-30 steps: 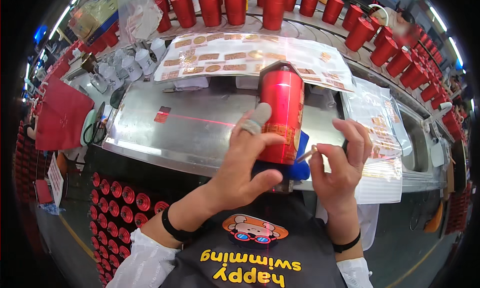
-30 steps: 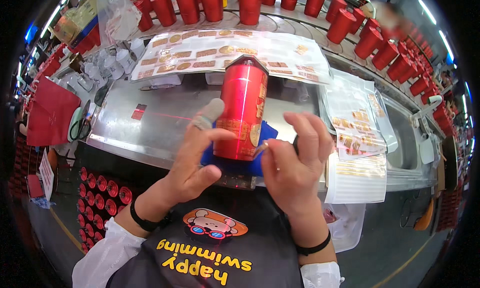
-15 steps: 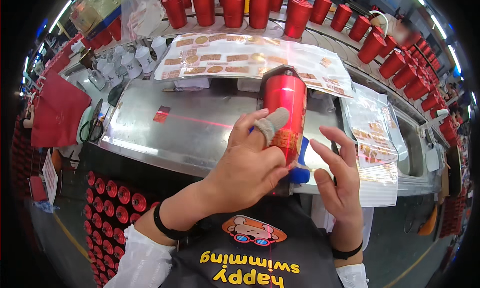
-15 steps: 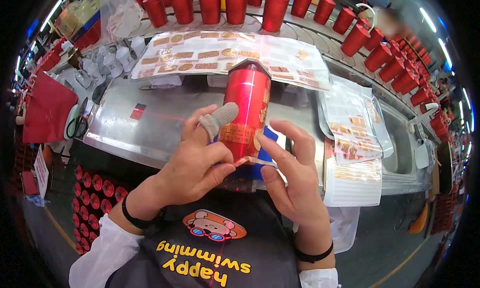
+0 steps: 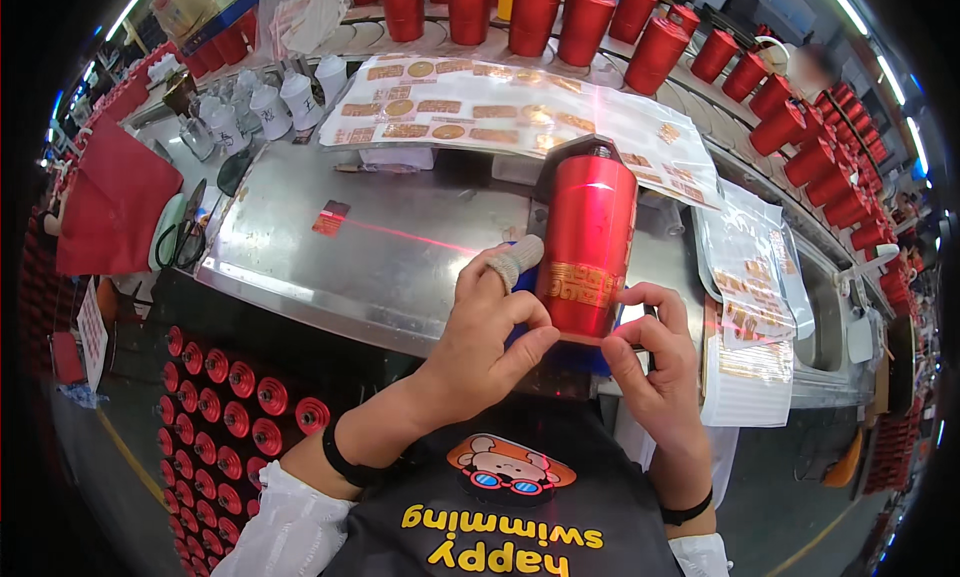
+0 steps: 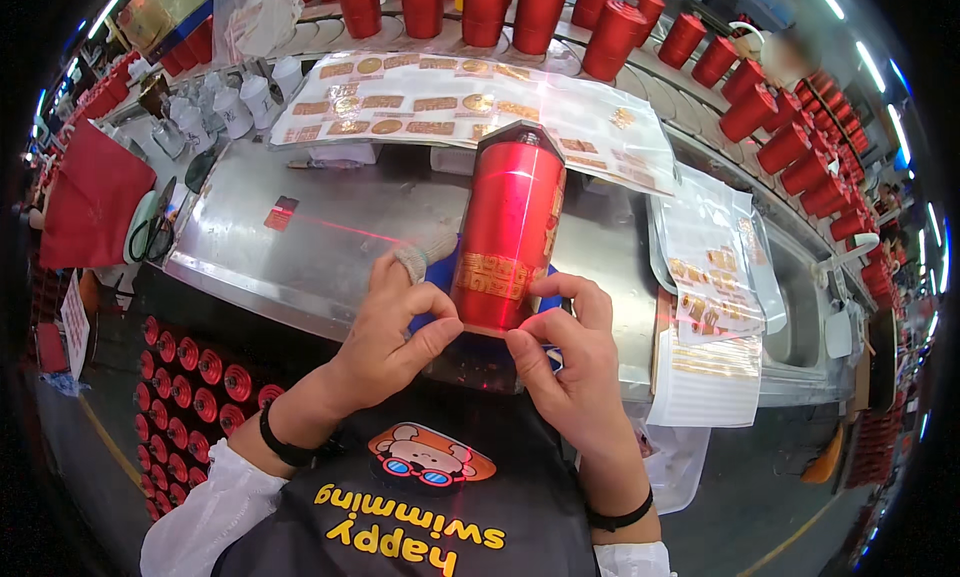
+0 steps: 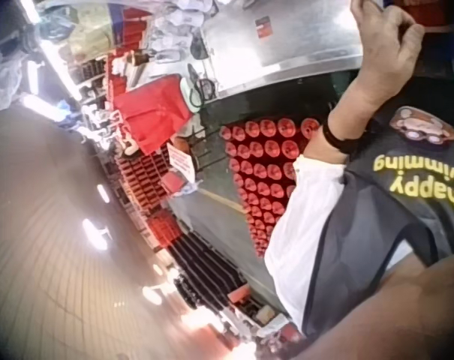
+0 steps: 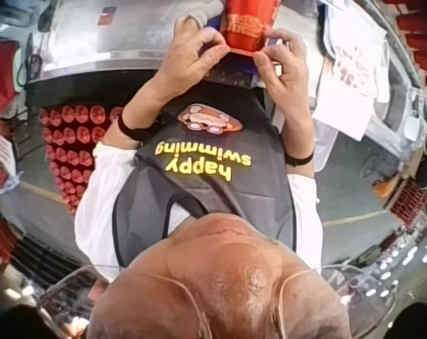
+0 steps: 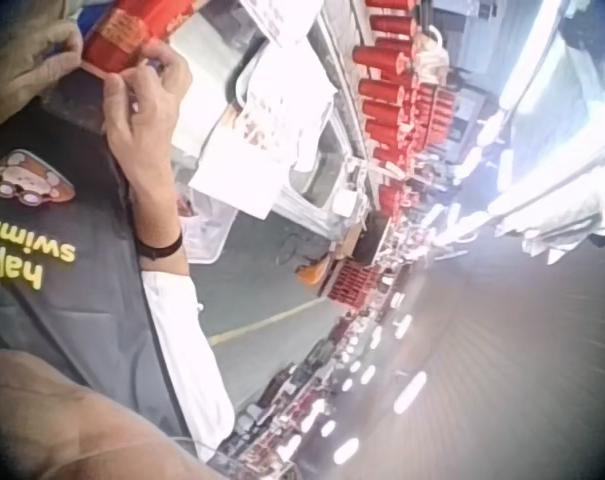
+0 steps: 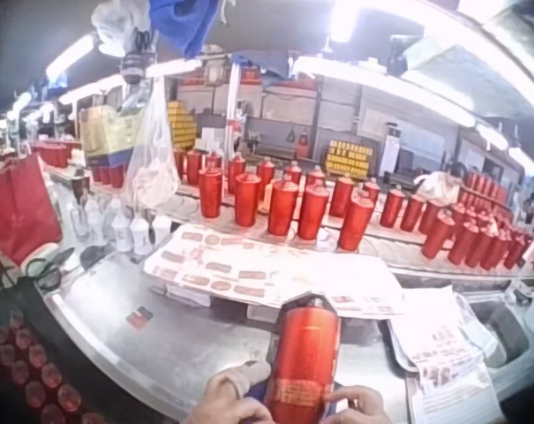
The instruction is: Manually applying decorative gold decals and labels to red cylindrical bottles at a factory workstation.
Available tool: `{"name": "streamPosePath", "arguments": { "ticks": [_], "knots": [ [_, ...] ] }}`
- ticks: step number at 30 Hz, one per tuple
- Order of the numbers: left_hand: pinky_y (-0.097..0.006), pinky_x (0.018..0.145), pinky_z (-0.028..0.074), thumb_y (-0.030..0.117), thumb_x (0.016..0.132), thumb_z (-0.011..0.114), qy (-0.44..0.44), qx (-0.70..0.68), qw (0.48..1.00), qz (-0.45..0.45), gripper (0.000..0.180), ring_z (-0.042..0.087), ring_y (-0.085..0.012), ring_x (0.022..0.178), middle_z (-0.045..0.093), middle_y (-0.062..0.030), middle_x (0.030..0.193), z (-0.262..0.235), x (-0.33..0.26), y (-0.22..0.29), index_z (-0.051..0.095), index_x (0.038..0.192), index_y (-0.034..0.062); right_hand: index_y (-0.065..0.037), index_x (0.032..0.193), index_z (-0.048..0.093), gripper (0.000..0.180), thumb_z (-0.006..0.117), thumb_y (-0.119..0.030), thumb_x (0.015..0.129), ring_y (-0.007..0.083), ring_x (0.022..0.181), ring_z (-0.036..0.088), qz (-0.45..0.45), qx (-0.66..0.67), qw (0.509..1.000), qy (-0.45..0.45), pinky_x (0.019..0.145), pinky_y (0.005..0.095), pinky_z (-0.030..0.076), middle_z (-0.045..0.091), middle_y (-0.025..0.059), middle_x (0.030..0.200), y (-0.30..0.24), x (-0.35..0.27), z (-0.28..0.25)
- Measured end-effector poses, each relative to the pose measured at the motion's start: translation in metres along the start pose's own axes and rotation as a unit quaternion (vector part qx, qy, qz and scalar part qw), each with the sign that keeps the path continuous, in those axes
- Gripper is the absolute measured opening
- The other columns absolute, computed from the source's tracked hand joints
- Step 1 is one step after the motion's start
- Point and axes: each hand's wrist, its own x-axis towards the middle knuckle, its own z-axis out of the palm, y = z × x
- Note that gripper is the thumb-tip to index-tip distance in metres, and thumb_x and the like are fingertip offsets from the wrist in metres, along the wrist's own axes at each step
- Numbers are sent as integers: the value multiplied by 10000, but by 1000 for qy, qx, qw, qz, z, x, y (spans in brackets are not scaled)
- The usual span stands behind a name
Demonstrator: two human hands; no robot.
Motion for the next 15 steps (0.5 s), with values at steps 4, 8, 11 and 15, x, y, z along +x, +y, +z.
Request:
{"name": "streamPosePath", "arguments": {
  "ticks": [4, 8, 11, 15],
  "knots": [
    [-486, 1072, 252, 188, 854, 662, 13, -19, 1000, -9, 155, 332, -442, 1276, 409, -298, 1381, 9, -5, -10, 603, 875, 46, -6, 780, 627, 95, 677, -69, 829, 266, 1038, 508, -23, -59, 998, 18, 786, 311, 460, 533, 171, 1132, 5, -2, 5],
    [-458, 1076, 251, 190, 862, 658, 47, -57, 997, -26, 152, 365, -407, 1273, 431, -285, 1379, 13, -4, -13, 597, 874, 52, -1, 770, 620, 99, 674, -60, 828, 261, 1019, 520, -7, -48, 998, 32, 786, 313, 463, 531, 170, 1128, 7, -3, 5],
    [-441, 1084, 239, 186, 868, 651, 53, -66, 996, -40, 144, 388, -386, 1274, 448, -280, 1375, 14, -3, -13, 594, 863, 54, 2, 767, 614, 109, 671, -65, 832, 257, 1010, 525, 10, -42, 999, 33, 787, 312, 461, 531, 168, 1125, 5, -3, 5],
    [-436, 1082, 247, 167, 861, 656, 52, -71, 995, -49, 136, 390, -383, 1278, 457, -278, 1369, 14, -3, -12, 587, 852, 51, 4, 763, 608, 122, 665, -72, 839, 249, 1003, 527, 4, -59, 998, 30, 784, 309, 458, 534, 166, 1117, 7, -3, 3]
  ]
}}
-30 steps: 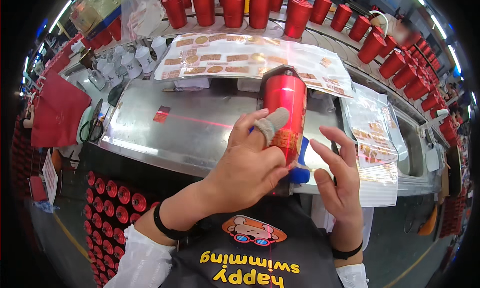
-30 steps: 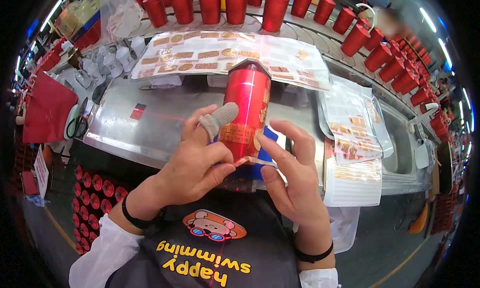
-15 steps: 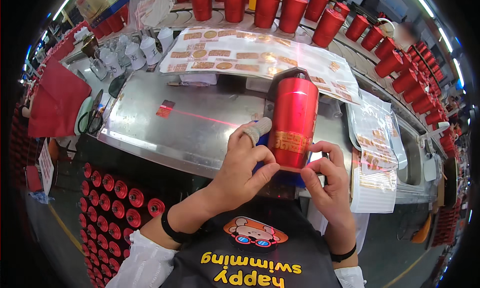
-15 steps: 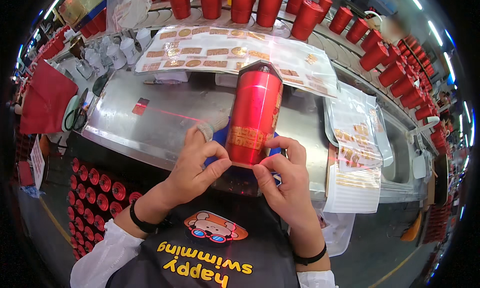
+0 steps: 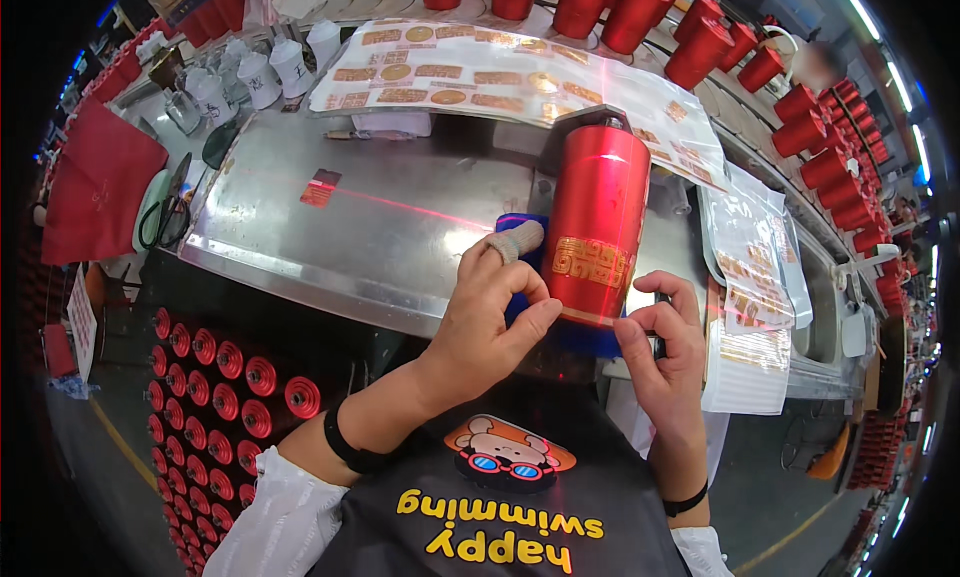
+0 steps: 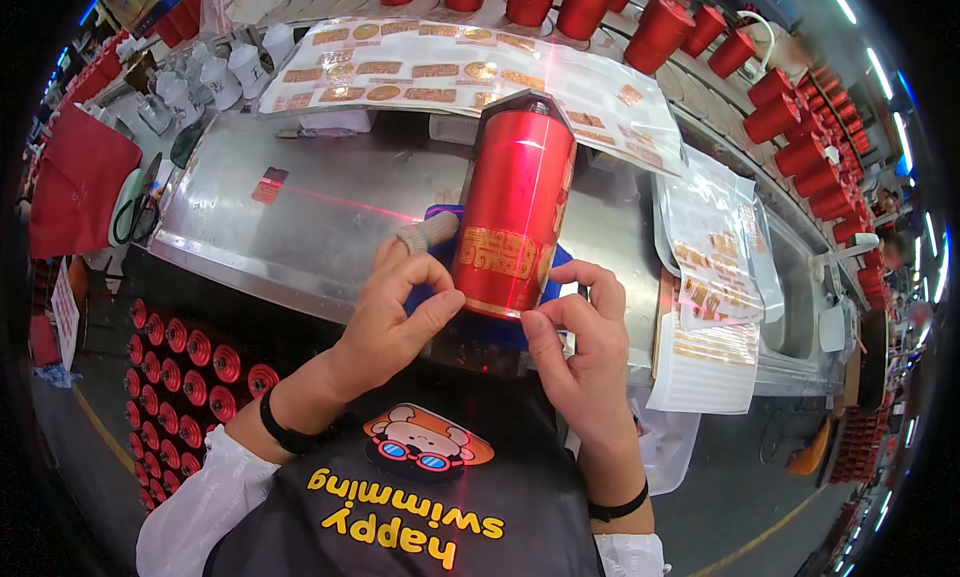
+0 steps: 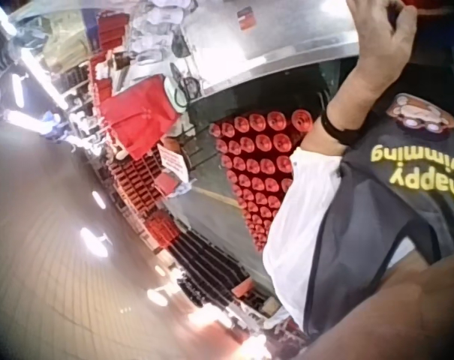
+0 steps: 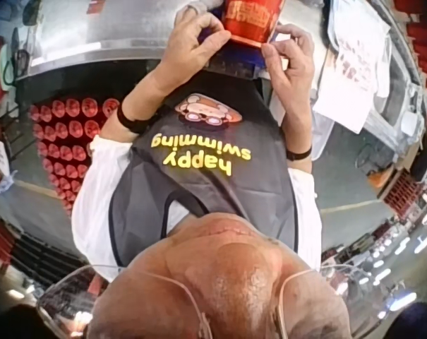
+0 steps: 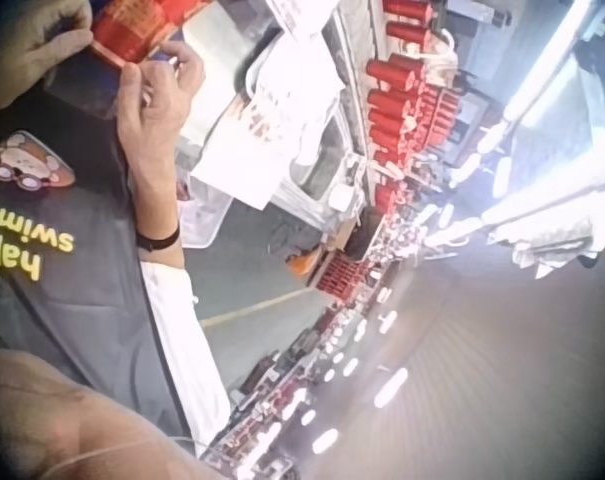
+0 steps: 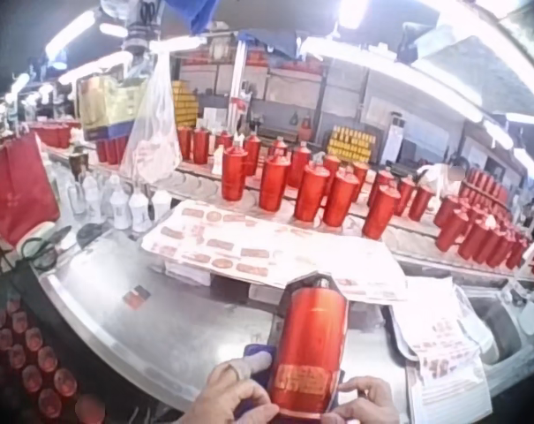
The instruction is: Manually applying decorative gold decals and labels to red cylindrical bottles at a factory workstation.
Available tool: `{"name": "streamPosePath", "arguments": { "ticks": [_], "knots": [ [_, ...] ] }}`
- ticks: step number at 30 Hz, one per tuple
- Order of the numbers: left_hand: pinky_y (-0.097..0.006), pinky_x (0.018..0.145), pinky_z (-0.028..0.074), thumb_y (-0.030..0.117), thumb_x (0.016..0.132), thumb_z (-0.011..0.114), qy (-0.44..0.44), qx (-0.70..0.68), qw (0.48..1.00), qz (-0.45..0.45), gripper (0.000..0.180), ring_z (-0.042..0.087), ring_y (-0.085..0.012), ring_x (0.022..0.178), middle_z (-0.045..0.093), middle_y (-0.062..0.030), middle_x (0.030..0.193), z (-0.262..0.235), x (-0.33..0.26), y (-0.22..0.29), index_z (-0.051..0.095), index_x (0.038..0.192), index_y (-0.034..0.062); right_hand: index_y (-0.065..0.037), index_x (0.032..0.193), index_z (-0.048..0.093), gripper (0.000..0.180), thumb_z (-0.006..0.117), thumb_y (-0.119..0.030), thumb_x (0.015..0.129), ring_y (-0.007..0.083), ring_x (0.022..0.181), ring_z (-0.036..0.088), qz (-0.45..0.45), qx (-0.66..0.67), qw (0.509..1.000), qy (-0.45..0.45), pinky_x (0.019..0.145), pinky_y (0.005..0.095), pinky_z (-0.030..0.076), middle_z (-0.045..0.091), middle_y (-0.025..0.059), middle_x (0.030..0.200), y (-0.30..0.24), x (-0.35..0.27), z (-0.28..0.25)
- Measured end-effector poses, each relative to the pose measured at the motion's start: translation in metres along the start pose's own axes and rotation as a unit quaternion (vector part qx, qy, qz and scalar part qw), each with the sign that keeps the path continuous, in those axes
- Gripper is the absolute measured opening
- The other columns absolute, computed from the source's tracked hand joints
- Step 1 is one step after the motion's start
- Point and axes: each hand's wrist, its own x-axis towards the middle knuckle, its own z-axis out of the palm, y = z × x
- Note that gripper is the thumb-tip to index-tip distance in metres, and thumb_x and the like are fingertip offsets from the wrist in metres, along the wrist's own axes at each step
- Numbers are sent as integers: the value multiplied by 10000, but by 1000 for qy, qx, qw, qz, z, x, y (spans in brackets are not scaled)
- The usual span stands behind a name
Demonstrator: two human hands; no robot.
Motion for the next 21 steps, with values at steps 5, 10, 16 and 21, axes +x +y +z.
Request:
{"name": "streamPosePath", "arguments": {
  "ticks": [5, 10, 16, 21],
  "knots": [
    [-469, 1060, 278, 172, 845, 665, -1, 6, 1000, 24, 147, 356, -418, 1271, 461, -285, 1327, 0, 1, -1, 585, 871, 52, 4, 756, 607, 131, 668, -78, 837, 242, 1002, 528, 4, 3, 1000, 0, 783, 304, 453, 538, 163, 1111, 0, 0, -1],
    [-474, 1057, 279, 169, 837, 672, -1, 7, 1000, 17, 152, 354, -418, 1272, 453, -293, 1335, 1, 2, 2, 583, 859, 47, 3, 747, 608, 141, 672, -86, 836, 240, 989, 535, 11, 9, 1000, 8, 783, 298, 450, 544, 162, 1098, 3, -1, -1],
    [-476, 1055, 282, 163, 823, 676, 7, 19, 1000, 22, 154, 364, -417, 1256, 473, -281, 1304, 1, 3, 2, 580, 849, 46, 5, 743, 608, 142, 676, -82, 832, 233, 987, 537, 7, 3, 1000, 5, 783, 299, 449, 548, 162, 1097, 3, 0, -2],
    [-461, 1043, 290, 178, 820, 678, -6, -14, 1000, -13, 159, 383, -396, 1228, 521, -229, 1214, 1, 2, -5, 580, 839, 55, 5, 739, 605, 138, 682, -71, 826, 227, 978, 540, 10, 3, 1000, 5, 776, 297, 449, 549, 161, 1095, 1, 2, -4]
  ]
}}
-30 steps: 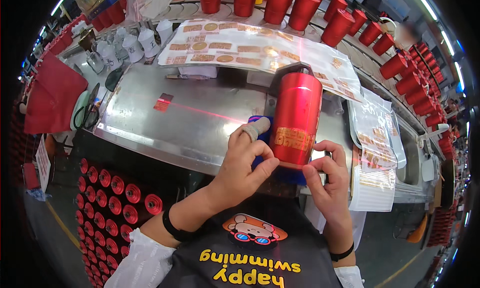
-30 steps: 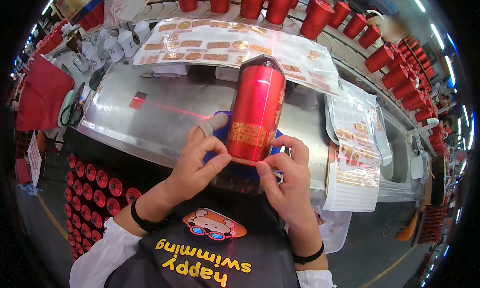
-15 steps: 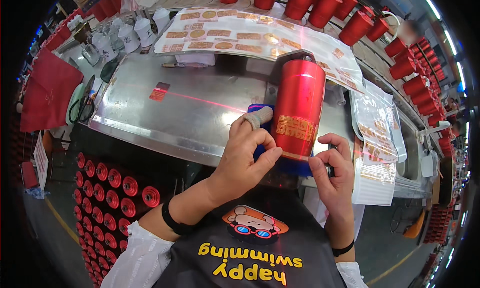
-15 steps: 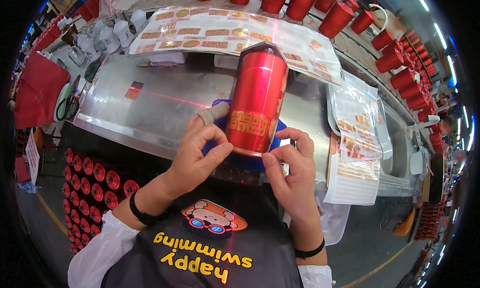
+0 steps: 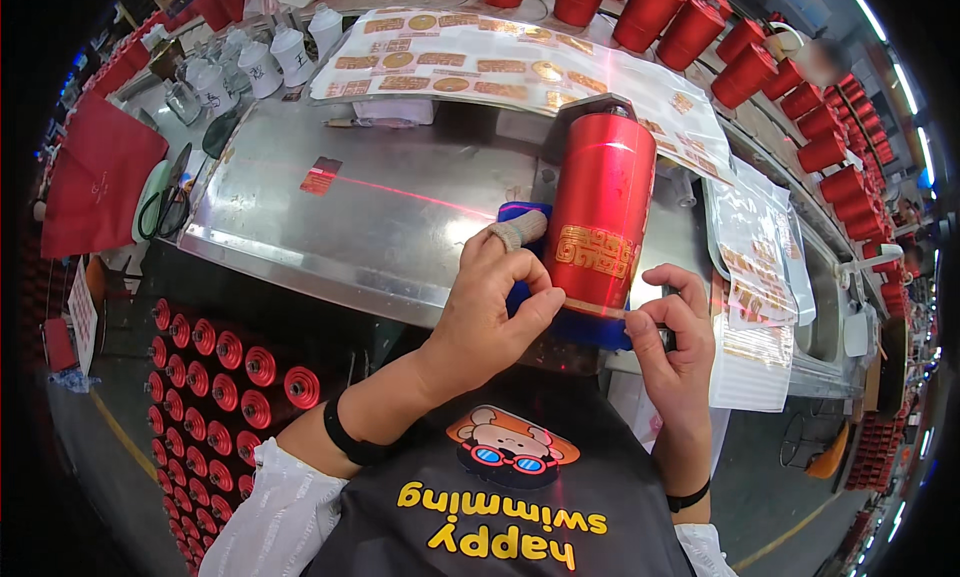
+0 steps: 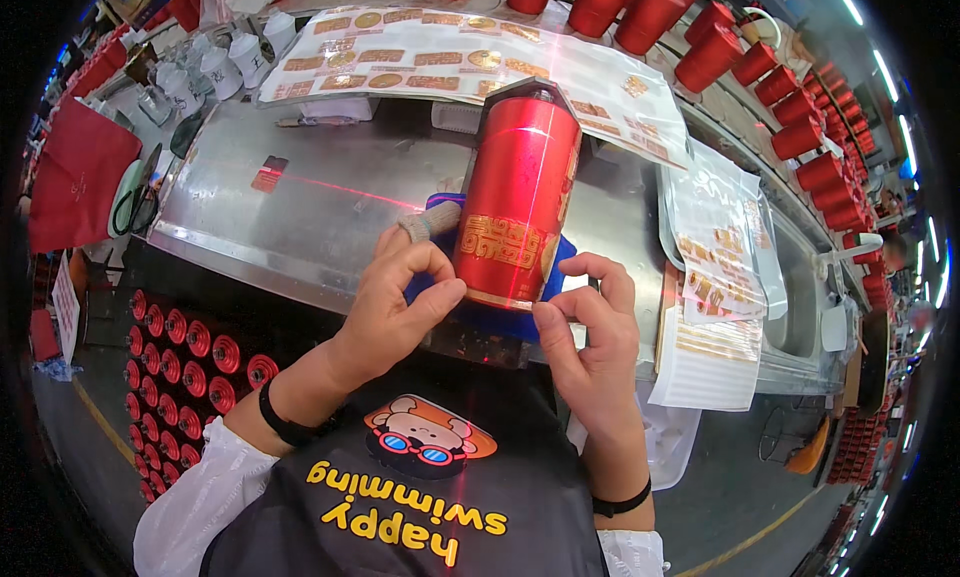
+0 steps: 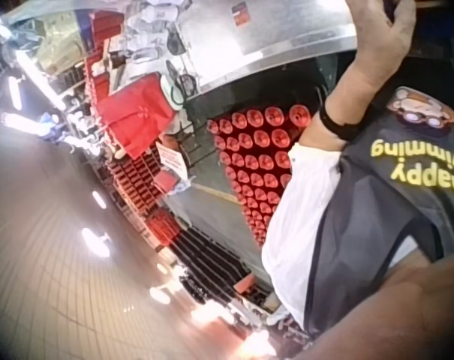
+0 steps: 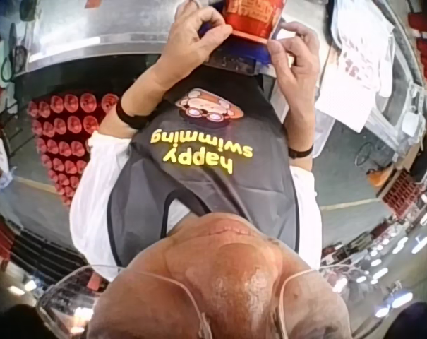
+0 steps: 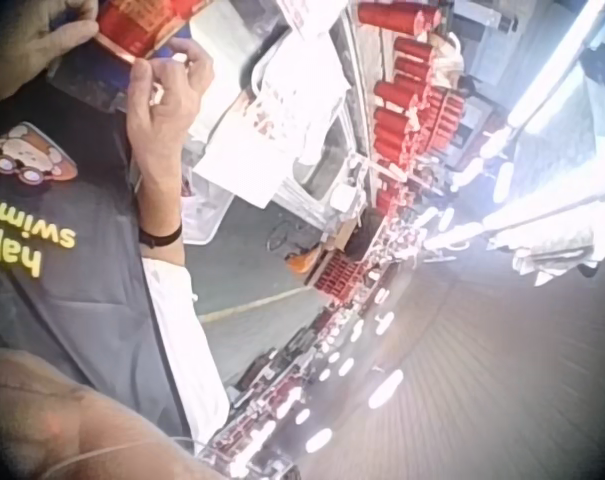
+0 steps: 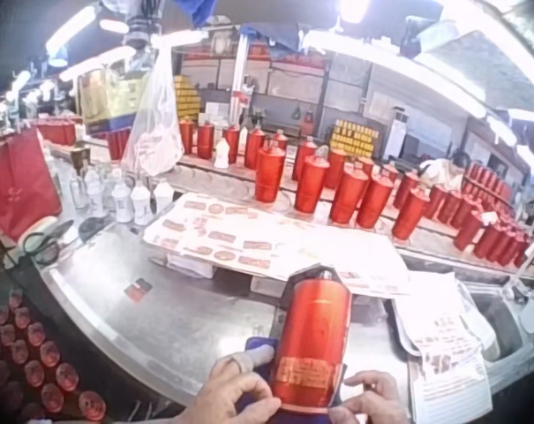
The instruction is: Manually applying decorative gold decals and labels to red cylindrical bottles at a factory workstation.
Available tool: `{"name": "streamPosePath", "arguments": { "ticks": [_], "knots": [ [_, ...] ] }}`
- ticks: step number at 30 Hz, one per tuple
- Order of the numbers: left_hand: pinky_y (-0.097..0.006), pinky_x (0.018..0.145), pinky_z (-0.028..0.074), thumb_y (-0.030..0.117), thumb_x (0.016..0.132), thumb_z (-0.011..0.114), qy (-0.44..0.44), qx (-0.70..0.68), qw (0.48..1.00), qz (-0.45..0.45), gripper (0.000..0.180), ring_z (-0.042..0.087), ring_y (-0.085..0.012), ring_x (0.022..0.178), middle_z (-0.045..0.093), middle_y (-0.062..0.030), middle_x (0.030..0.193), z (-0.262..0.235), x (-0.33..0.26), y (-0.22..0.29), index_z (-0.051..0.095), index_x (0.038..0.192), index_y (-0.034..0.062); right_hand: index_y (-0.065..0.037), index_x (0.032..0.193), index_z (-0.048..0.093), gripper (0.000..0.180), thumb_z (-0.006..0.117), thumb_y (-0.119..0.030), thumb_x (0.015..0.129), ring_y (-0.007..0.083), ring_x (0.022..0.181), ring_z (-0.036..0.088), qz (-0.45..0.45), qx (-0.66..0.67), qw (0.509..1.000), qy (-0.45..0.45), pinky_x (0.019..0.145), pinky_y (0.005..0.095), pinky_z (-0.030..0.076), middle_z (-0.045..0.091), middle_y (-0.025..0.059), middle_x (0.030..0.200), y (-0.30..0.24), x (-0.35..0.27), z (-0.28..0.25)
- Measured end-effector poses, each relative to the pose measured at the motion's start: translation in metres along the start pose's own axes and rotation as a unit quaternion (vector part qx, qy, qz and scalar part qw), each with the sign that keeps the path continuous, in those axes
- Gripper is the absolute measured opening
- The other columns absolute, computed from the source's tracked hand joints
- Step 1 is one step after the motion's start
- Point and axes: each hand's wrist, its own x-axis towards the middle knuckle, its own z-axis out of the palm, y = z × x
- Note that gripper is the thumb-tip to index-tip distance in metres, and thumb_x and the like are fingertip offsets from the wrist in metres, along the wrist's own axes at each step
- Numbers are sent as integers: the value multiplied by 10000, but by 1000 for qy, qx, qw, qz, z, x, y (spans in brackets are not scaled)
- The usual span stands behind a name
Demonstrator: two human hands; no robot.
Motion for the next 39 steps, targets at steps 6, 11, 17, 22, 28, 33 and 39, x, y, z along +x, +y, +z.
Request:
{"name": "streamPosePath", "arguments": {
  "ticks": [6, 11, 17, 22, 28, 33, 39],
  "knots": [
    [-452, 1021, 300, 192, 821, 685, 3, -15, 999, -36, 185, 400, -374, 1186, 537, -187, 1133, -1, 1, 5, 560, 866, 63, 15, 751, 608, 132, 679, -61, 833, 207, 954, 549, 2, 19, 1000, 1, 749, 278, 463, 546, 159, 1103, 3, 0, 0],
    [-396, 938, 330, 196, 822, 686, 11, 1, 999, -31, 209, 429, -309, 1051, 521, -133, 1002, 1, 2, 6, 536, 878, 61, 18, 751, 603, 135, 676, -59, 835, 207, 943, 550, 10, 21, 1000, 0, 746, 275, 466, 544, 158, 1103, 3, 0, -1],
    [-331, 860, 357, 195, 832, 678, 17, 19, 1000, -15, 216, 454, -240, 923, 499, -81, 897, 0, 4, 6, 522, 896, 59, 20, 749, 601, 148, 677, -73, 835, 210, 921, 549, -1, 1, 1000, -2, 745, 289, 449, 549, 160, 1093, 5, 1, -4],
    [-306, 914, 352, 198, 861, 670, 26, -36, 998, -43, 249, 458, -202, 986, 497, -73, 966, 2, 1, -1, 515, 989, 51, 20, 750, 599, 140, 678, -65, 829, 201, 894, 549, -17, -7, 1000, 0, 720, 282, 446, 548, 159, 1089, 6, 2, -4],
    [-394, 969, 344, 192, 844, 696, 29, -92, 991, -92, 333, 426, -300, 1112, 517, -140, 1151, 3, 0, 2, 491, 1064, 51, 21, 755, 601, 133, 678, -58, 830, 172, 837, 559, -32, -8, 999, -1, 677, 263, 456, 540, 159, 1097, 9, 4, -3],
    [-428, 918, 410, 52, 785, 667, 99, 63, 975, 190, 219, 506, -349, 1006, 612, -120, 1029, -7, -3, -8, 555, 972, 73, 18, 763, 609, 120, 674, -55, 832, 177, 872, 560, 0, 6, 1000, -11, 700, 268, 471, 539, 158, 1095, 5, 6, -3],
    [-437, 818, 456, -13, 740, 652, 33, 87, 954, 284, 250, 528, -322, 927, 649, -124, 997, -2, -1, -4, 552, 942, 94, 7, 788, 609, 107, 667, -66, 840, 168, 902, 547, 9, 66, 997, -46, 716, 260, 470, 531, 146, 1092, 13, 7, -6]
  ]
}}
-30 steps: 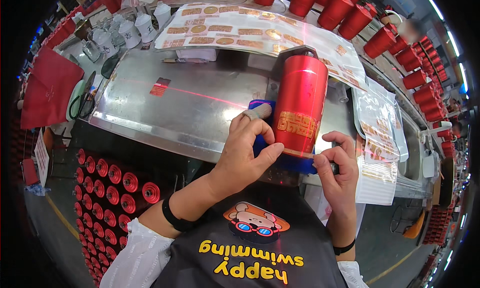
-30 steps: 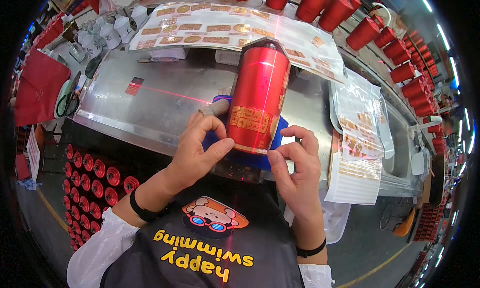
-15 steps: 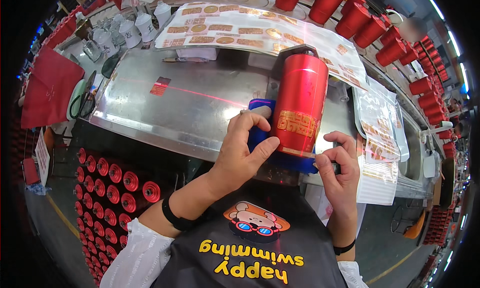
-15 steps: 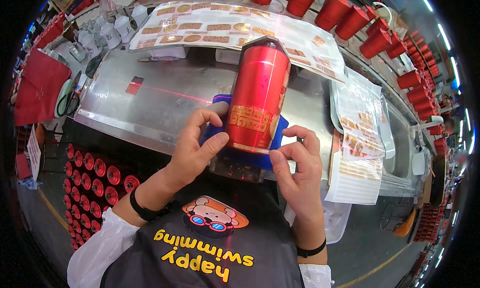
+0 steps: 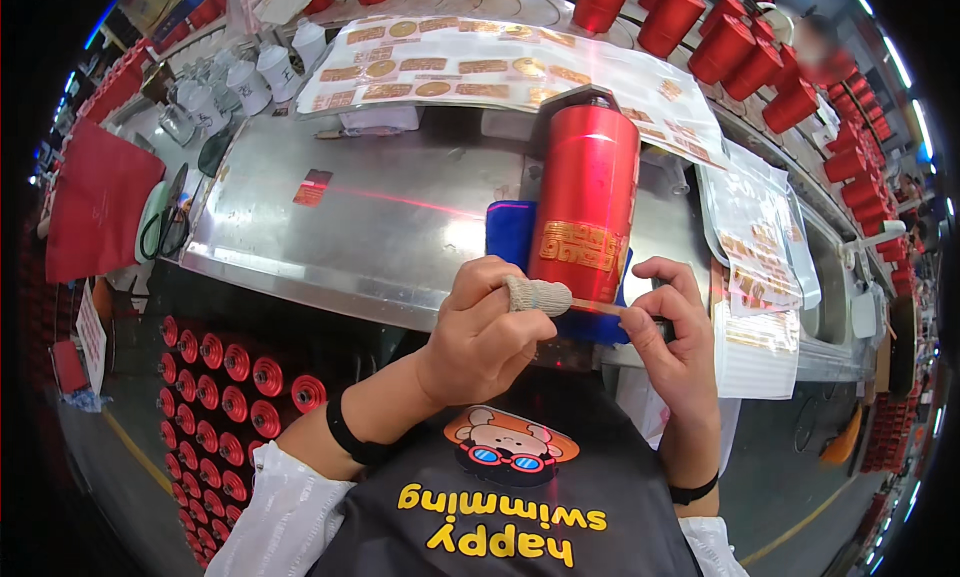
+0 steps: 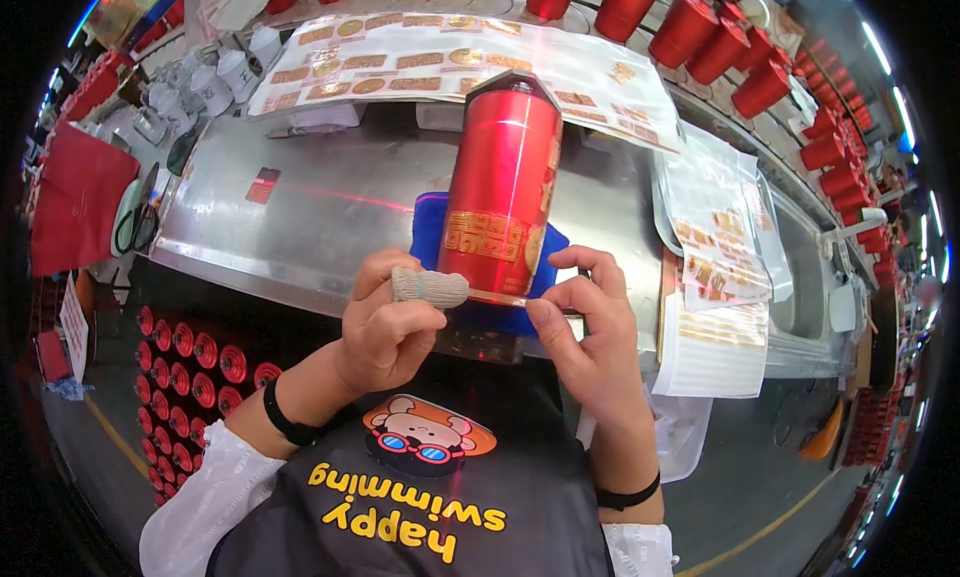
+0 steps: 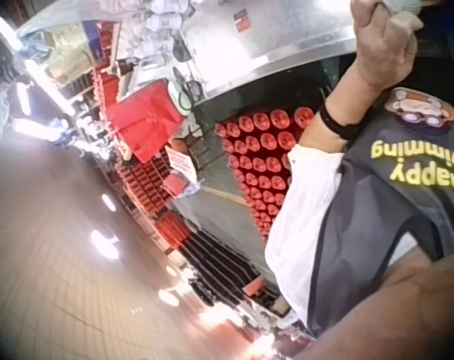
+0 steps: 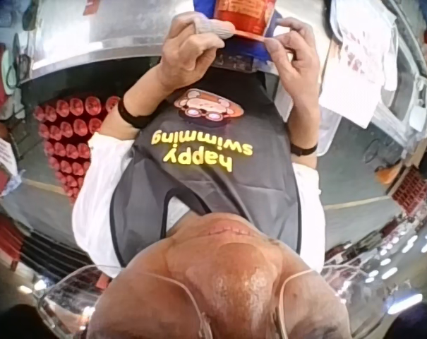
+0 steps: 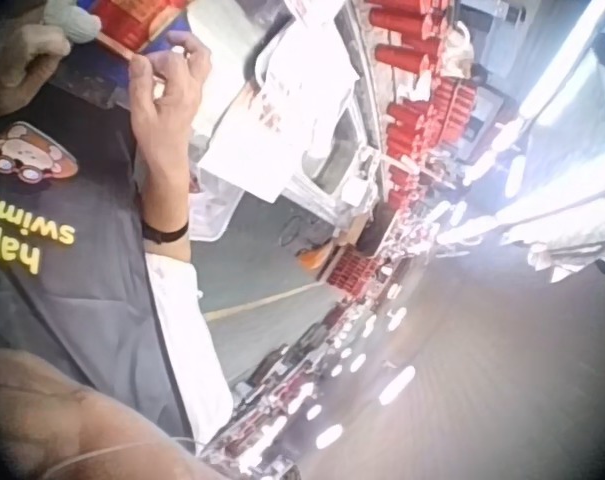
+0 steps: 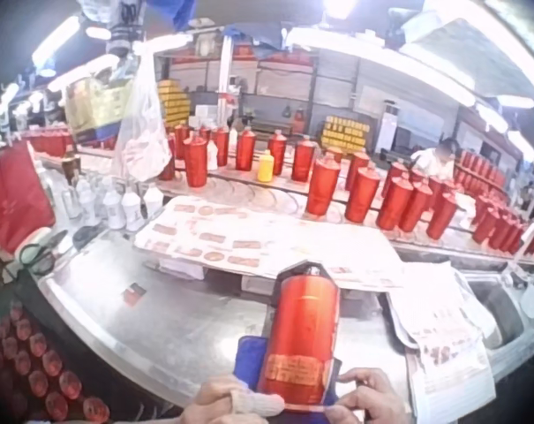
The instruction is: Manually applying decorative gold decals and labels to red cylindrical bottles at a factory workstation.
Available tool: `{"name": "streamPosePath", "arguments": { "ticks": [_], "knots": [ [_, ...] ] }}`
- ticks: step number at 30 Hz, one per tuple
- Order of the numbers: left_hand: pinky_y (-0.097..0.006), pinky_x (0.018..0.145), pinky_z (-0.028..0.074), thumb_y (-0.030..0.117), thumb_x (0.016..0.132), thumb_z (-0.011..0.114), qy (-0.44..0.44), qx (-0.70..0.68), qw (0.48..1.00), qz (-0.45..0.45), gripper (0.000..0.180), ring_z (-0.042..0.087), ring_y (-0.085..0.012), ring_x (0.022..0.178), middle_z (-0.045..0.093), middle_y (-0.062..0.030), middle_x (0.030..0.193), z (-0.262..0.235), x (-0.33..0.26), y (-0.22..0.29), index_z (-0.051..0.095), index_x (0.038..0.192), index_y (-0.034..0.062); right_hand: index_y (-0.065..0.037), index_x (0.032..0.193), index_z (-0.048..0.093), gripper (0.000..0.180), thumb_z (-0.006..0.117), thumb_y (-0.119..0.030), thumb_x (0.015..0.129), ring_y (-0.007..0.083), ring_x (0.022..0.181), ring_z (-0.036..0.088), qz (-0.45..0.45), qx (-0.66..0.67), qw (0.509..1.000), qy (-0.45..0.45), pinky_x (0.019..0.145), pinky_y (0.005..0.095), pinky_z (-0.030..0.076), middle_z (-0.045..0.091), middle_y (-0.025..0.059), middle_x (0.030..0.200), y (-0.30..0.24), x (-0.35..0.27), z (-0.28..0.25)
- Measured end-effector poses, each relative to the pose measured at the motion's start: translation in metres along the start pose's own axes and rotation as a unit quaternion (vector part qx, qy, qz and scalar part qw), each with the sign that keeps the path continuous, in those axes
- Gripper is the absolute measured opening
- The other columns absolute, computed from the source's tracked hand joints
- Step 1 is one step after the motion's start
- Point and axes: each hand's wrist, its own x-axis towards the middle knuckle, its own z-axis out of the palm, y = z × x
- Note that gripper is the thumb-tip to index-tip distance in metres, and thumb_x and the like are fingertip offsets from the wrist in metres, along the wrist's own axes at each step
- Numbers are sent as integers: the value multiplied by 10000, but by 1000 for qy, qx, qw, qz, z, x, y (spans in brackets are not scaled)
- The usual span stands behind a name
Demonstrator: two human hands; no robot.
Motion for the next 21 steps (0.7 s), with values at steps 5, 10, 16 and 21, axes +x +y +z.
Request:
{"name": "streamPosePath", "arguments": {
  "ticks": [5, 10, 16, 21],
  "knots": [
    [-436, 783, 462, -21, 754, 661, -35, 36, 998, 42, 283, 526, -312, 925, 646, -142, 1016, -1, 3, -1, 527, 972, 101, 0, 806, 602, 113, 663, -84, 850, 139, 905, 519, 50, 77, 995, -30, 747, 257, 442, 515, 121, 1122, -5, -3, -14],
    [-414, 821, 420, 112, 706, 660, -42, 78, 991, 95, 240, 505, -272, 969, 642, -81, 1020, 3, 6, -6, 557, 923, 123, -10, 804, 600, 134, 663, -113, 861, 120, 900, 492, 62, 105, 992, -37, 775, 245, 406, 505, 99, 1142, 4, -7, -23],
    [-374, 830, 399, 167, 719, 660, -74, 123, 980, 135, 236, 504, -223, 970, 634, -24, 991, 1, 12, -10, 560, 933, 159, -18, 794, 589, 151, 668, -131, 854, 118, 884, 476, 70, 119, 990, -35, 758, 237, 386, 515, 84, 1123, 10, -9, -23],
    [-357, 828, 397, 197, 726, 669, -96, 147, 971, 160, 232, 509, -194, 959, 627, 2, 1009, 0, 21, -7, 564, 933, 181, -22, 789, 586, 139, 665, -120, 847, 122, 898, 475, 81, 117, 989, -39, 766, 246, 382, 525, 76, 1113, 11, -9, -24]
  ]
}}
